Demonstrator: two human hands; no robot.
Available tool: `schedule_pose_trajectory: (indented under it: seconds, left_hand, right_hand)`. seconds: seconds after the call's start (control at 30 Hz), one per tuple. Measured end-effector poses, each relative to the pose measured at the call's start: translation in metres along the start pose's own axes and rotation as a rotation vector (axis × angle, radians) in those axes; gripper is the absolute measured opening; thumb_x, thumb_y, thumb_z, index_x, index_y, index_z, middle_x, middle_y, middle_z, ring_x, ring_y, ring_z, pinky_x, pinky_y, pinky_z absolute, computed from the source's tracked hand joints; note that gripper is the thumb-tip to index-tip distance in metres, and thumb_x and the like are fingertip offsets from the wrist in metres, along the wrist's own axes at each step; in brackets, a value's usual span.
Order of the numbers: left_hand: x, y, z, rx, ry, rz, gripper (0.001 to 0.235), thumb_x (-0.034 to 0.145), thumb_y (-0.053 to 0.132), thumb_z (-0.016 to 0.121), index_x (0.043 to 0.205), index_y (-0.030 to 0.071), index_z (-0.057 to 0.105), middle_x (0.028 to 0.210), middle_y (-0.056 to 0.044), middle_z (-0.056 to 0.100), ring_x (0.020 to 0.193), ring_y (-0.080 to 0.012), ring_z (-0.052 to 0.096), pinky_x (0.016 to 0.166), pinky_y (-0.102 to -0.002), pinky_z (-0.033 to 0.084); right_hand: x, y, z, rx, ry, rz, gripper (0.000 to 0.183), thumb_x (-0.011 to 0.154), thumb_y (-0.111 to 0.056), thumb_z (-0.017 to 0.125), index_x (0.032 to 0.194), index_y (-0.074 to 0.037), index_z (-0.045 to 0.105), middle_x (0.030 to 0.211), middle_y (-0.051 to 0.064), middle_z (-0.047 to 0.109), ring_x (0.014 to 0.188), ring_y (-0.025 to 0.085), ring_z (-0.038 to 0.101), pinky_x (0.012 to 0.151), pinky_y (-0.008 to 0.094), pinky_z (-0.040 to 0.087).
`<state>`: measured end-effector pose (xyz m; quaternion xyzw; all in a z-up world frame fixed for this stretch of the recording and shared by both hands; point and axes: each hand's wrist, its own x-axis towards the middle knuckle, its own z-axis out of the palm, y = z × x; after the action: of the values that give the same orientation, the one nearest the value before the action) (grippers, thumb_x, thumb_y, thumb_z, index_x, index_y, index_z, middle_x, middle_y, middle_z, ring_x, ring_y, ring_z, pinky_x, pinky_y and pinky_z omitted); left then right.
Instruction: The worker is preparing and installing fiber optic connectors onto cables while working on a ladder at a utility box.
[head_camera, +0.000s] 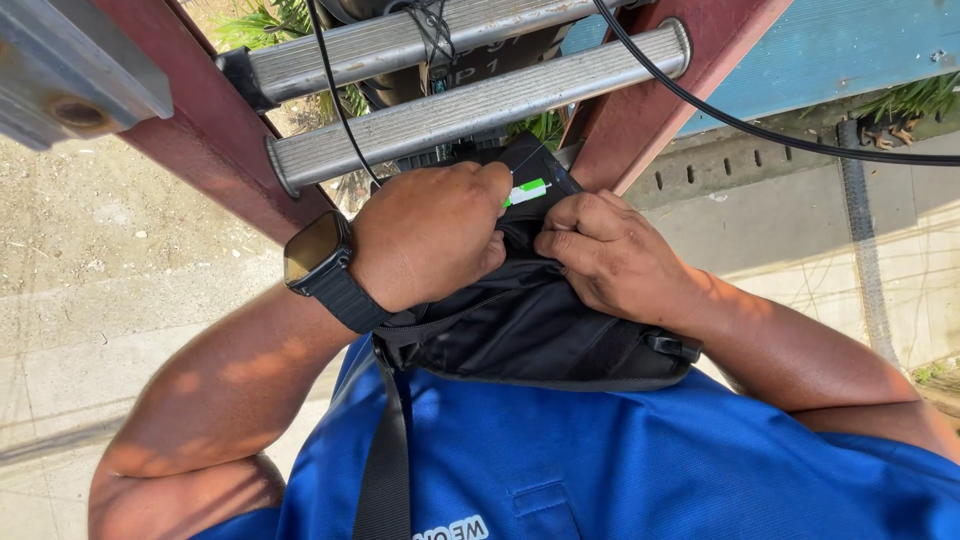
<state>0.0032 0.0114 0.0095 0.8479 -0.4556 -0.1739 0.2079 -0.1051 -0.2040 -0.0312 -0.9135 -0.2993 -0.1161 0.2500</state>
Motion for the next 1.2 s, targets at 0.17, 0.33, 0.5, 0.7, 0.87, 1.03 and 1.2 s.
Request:
schedule_pose_trajectory:
  seconds: [0.17, 0.33, 0.5, 0.7, 0.87, 1.03, 1.2]
  left_hand:
    - [0.0, -0.011, 0.011, -0.106, 0.051, 0.107, 0.023, 0.085, 0.018, 0.072, 0.097, 0.002, 0.06, 0.087, -0.018, 0.07, 0.082, -0.0402, 0.069, 0.071, -0.051, 0.054]
    - [-0.002, -0.01, -0.008, -0.051, 0.062, 0.039, 0.034, 0.09, 0.03, 0.075, 0.095, 0.0, 0.059, 0.083, -0.019, 0.07, 0.083, -0.0415, 0.069, 0.07, -0.052, 0.053]
    - [0.007, -0.015, 0.009, 0.149, 0.064, -0.016, 0.034, 0.082, 0.024, 0.076, 0.099, 0.0, 0.059, 0.09, -0.02, 0.07, 0.08, -0.0404, 0.07, 0.066, -0.05, 0.055]
    - [0.018, -0.019, 0.005, -0.003, 0.264, 0.083, 0.021, 0.086, 0.008, 0.072, 0.099, -0.002, 0.058, 0.088, -0.021, 0.069, 0.079, -0.0406, 0.07, 0.068, -0.05, 0.054]
    - [0.013, -0.012, -0.002, -0.064, 0.404, 0.199, 0.025, 0.084, 0.007, 0.075, 0.098, -0.002, 0.056, 0.088, -0.021, 0.067, 0.081, -0.0433, 0.068, 0.068, -0.052, 0.052]
    - [0.006, -0.005, 0.0, -0.115, 0.383, 0.164, 0.023, 0.087, 0.006, 0.073, 0.098, -0.002, 0.054, 0.086, -0.021, 0.065, 0.08, -0.0438, 0.066, 0.067, -0.052, 0.051]
    - [0.006, -0.004, 0.003, -0.128, 0.408, 0.182, 0.022, 0.087, 0.006, 0.073, 0.096, -0.001, 0.054, 0.086, -0.021, 0.065, 0.08, -0.0437, 0.066, 0.069, -0.053, 0.05]
  right_hand:
    - [0.002, -0.006, -0.004, -0.008, -0.066, 0.06, 0.024, 0.082, -0.002, 0.074, 0.106, -0.006, 0.069, 0.115, 0.01, 0.065, 0.097, 0.03, 0.067, 0.082, 0.041, 0.053]
    - [-0.002, 0.002, 0.002, 0.081, -0.17, 0.065, 0.014, 0.09, -0.004, 0.067, 0.105, -0.004, 0.066, 0.123, 0.011, 0.07, 0.106, 0.03, 0.069, 0.087, 0.041, 0.054]
    - [0.008, 0.001, -0.003, 0.159, -0.284, 0.008, 0.02, 0.085, -0.003, 0.065, 0.105, -0.004, 0.066, 0.119, 0.009, 0.072, 0.106, 0.029, 0.069, 0.09, 0.04, 0.052]
    - [0.024, -0.013, -0.012, 0.157, -0.481, 0.135, 0.035, 0.08, 0.0, 0.063, 0.114, -0.008, 0.066, 0.111, 0.008, 0.072, 0.106, 0.029, 0.067, 0.094, 0.04, 0.049]
    - [0.02, -0.017, -0.02, 0.2, -0.568, 0.173, 0.053, 0.087, -0.003, 0.059, 0.139, -0.007, 0.059, 0.124, 0.014, 0.069, 0.116, 0.031, 0.064, 0.101, 0.041, 0.043]
    - [0.015, -0.013, -0.031, 0.269, -0.659, 0.028, 0.059, 0.085, -0.005, 0.059, 0.144, -0.005, 0.054, 0.14, 0.016, 0.064, 0.138, 0.03, 0.053, 0.105, 0.042, 0.036]
    - [0.023, -0.009, -0.038, 0.205, -0.518, 0.109, 0.049, 0.087, -0.014, 0.065, 0.135, -0.005, 0.062, 0.124, 0.016, 0.067, 0.124, 0.031, 0.056, 0.099, 0.046, 0.041]
